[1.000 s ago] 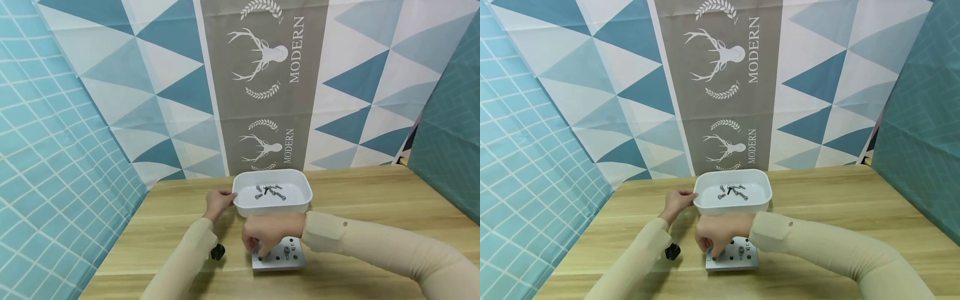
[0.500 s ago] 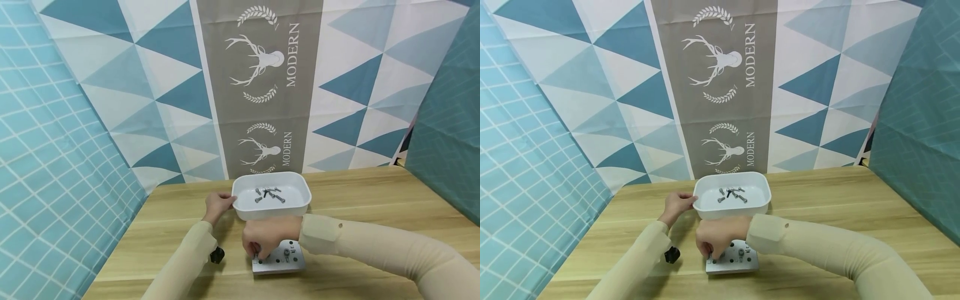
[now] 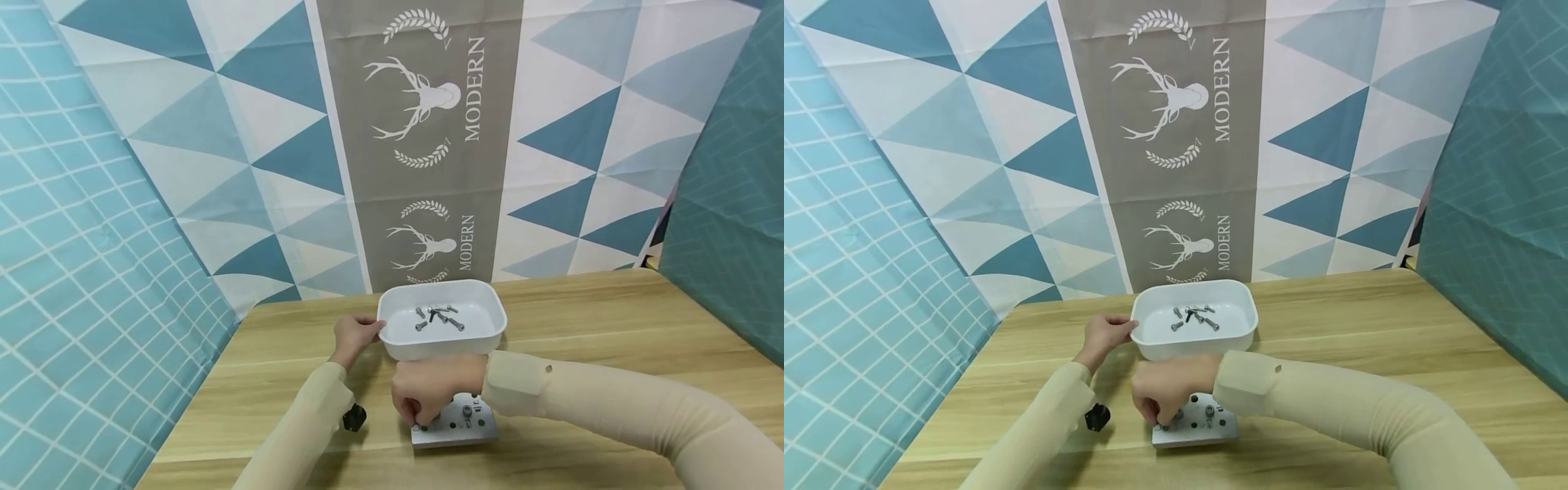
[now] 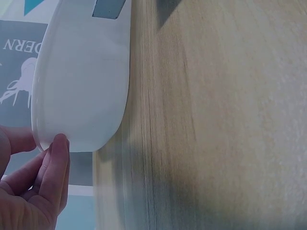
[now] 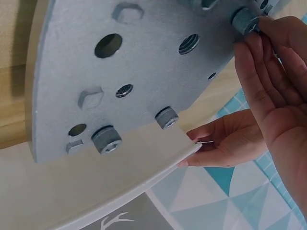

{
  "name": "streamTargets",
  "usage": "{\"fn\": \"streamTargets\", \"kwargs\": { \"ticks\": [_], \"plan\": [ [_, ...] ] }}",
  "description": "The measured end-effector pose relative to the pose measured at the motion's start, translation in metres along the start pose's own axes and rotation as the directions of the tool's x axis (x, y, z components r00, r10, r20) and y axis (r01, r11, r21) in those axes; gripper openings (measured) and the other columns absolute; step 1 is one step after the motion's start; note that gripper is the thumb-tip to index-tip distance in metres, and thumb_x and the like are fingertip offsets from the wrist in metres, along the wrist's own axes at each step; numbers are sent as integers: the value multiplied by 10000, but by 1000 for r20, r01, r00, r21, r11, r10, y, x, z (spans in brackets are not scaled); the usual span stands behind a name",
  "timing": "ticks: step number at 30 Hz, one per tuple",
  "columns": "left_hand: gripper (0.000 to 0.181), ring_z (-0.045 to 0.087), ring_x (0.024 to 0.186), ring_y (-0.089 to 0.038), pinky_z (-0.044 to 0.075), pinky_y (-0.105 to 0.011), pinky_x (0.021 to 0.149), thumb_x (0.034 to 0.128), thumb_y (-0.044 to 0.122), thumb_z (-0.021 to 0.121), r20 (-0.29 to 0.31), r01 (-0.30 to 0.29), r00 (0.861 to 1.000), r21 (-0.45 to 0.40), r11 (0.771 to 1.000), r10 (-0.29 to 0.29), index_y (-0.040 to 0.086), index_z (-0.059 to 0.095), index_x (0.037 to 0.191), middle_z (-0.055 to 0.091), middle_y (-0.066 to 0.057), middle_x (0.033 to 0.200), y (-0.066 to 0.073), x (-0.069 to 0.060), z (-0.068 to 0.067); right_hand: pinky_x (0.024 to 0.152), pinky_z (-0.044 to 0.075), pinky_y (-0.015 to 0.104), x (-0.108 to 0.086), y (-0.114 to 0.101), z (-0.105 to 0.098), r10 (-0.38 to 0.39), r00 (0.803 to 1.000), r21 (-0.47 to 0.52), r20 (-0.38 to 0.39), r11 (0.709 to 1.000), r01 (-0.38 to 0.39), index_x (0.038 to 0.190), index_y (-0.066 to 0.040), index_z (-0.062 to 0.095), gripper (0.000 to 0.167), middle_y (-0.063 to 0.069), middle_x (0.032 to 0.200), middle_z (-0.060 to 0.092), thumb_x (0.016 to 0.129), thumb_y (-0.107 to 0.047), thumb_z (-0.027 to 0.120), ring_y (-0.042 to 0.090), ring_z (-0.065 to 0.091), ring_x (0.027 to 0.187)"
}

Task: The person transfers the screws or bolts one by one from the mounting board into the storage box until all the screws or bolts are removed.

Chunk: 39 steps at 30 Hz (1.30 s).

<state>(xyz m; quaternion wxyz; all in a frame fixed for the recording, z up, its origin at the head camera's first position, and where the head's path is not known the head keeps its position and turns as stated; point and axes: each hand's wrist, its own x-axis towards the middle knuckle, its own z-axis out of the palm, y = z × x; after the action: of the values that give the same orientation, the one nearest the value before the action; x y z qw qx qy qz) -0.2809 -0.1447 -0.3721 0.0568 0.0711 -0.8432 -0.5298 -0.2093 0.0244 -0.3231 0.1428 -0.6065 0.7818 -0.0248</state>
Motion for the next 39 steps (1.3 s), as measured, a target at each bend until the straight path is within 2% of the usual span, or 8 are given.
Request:
{"fn": "streamTargets", "kwargs": {
  "ticks": [5, 14, 22, 31, 36, 39],
  "plan": [
    [219, 741, 763, -268, 625, -385, 764, 843, 135, 719, -8, -12, 1000, -13, 1000, 12, -48, 725, 963, 726, -229, 967, -1, 2, -1, 446, 405, 37, 2, 0, -1, 15, 1000, 8, -1, 1000, -15, 746, -168, 756, 147, -97, 627, 663, 748, -25, 720, -110, 430, 483],
    [226, 744, 781, -282, 622, -400, 776, 845, 127, 717, -7, -23, 1000, -40, 999, 23, -53, 726, 980, 723, -239, 983, 0, 1, -2, 449, 408, 29, 1, 4, -1, -9, 1000, 13, -20, 1000, 10, 752, -155, 755, 129, -95, 620, 660, 753, -35, 709, -114, 430, 459],
    [219, 737, 706, -211, 625, -387, 756, 836, 138, 727, -9, -23, 1000, -24, 999, 23, -42, 732, 961, 731, -221, 952, 1, 1, -2, 476, 417, 15, -2, 3, -6, -27, 999, 30, -36, 999, 28, 741, -151, 753, 113, -88, 626, 670, 762, -48, 711, -130, 432, 477],
    [210, 739, 803, -304, 620, -414, 786, 851, 116, 710, -4, -26, 1000, -41, 999, 26, -55, 727, 971, 724, -234, 978, -1, 0, -1, 507, 423, 3, -5, 4, -9, -24, 997, 45, -68, 999, 27, 746, -138, 753, 103, -74, 634, 677, 761, -45, 712, -135, 434, 495],
    [210, 737, 820, -315, 616, -425, 801, 851, 117, 709, -2, -28, 1000, -42, 999, 28, -53, 728, 974, 725, -233, 977, -2, -1, -1, 513, 431, 1, -7, 6, -11, -13, 997, 26, -78, 1000, 15, 746, -161, 745, 108, -108, 634, 661, 756, -59, 710, -140, 438, 502],
    [207, 738, 813, -313, 618, -419, 793, 847, 115, 713, -7, -32, 999, -40, 999, 32, -52, 730, 967, 727, -231, 970, -2, -1, 0, 513, 430, 8, -8, 8, -13, -11, 996, 47, -85, 999, 15, 739, -145, 742, 105, -90, 636, 667, 750, -47, 707, -132, 437, 514]
  ]
}}
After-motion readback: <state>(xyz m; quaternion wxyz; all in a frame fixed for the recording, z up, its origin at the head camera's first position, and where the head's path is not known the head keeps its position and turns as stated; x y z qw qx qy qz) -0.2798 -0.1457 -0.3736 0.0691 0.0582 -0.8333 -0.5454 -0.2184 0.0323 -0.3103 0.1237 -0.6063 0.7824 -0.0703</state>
